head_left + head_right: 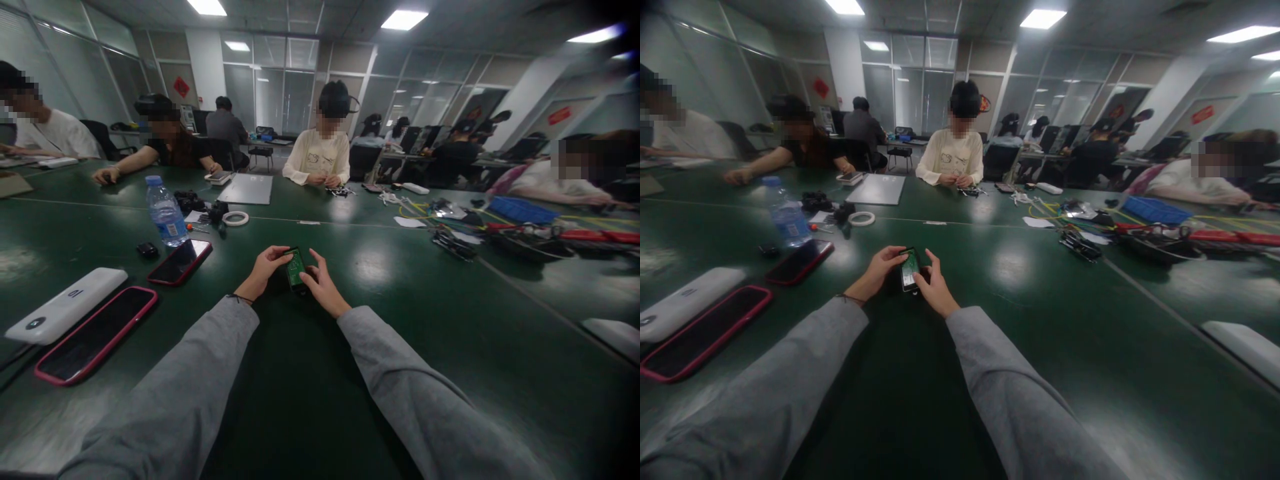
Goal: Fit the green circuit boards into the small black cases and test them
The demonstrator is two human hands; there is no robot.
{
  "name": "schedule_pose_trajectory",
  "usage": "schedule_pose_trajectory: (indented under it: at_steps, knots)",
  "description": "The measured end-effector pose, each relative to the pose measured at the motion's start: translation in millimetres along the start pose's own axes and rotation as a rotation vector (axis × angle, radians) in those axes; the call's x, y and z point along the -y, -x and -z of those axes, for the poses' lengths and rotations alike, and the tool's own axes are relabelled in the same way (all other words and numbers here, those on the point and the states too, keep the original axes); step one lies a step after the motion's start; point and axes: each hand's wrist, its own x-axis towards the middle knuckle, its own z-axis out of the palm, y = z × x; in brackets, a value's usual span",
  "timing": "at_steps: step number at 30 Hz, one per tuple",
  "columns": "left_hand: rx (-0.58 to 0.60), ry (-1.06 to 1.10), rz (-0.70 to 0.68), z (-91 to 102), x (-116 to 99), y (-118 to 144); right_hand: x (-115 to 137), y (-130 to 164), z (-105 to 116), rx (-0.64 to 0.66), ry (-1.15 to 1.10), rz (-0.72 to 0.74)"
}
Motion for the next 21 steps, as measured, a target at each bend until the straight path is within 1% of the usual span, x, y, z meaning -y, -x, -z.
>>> schedule_pose_trajectory:
  at_steps: [4, 9, 13, 15, 18, 19, 21]
  knots:
    - [0.046, -0.039, 0.013, -1.9, 0.8, 0.2, -1.4, -0.3, 1.9, -0.095, 0.010, -0.026]
    - [0.127, -0.110, 0.033, -3.9, 7.0, -3.0, -5.7, -1.5, 5.4, -0.164, -0.066, -0.061]
    - [0.161, -0.151, 0.044, -6.8, 7.1, -1.6, -5.5, -1.8, 6.4, -0.175, -0.136, -0.078]
    - [0.216, -0.143, 0.060, -8.3, 4.7, 0.2, -4.4, -1.6, 6.8, -0.175, -0.145, -0.083]
    - [0.333, -0.121, 0.060, -9.2, 0.7, 2.2, -3.6, -1.1, 7.4, -0.176, -0.134, -0.091]
    - [0.356, -0.119, 0.058, -9.2, -0.3, 2.4, -3.8, -1.0, 7.6, -0.172, -0.129, -0.092]
    - [0.360, -0.127, 0.064, -8.7, -1.1, 2.3, -4.8, -1.1, 8.1, -0.157, -0.123, -0.086]
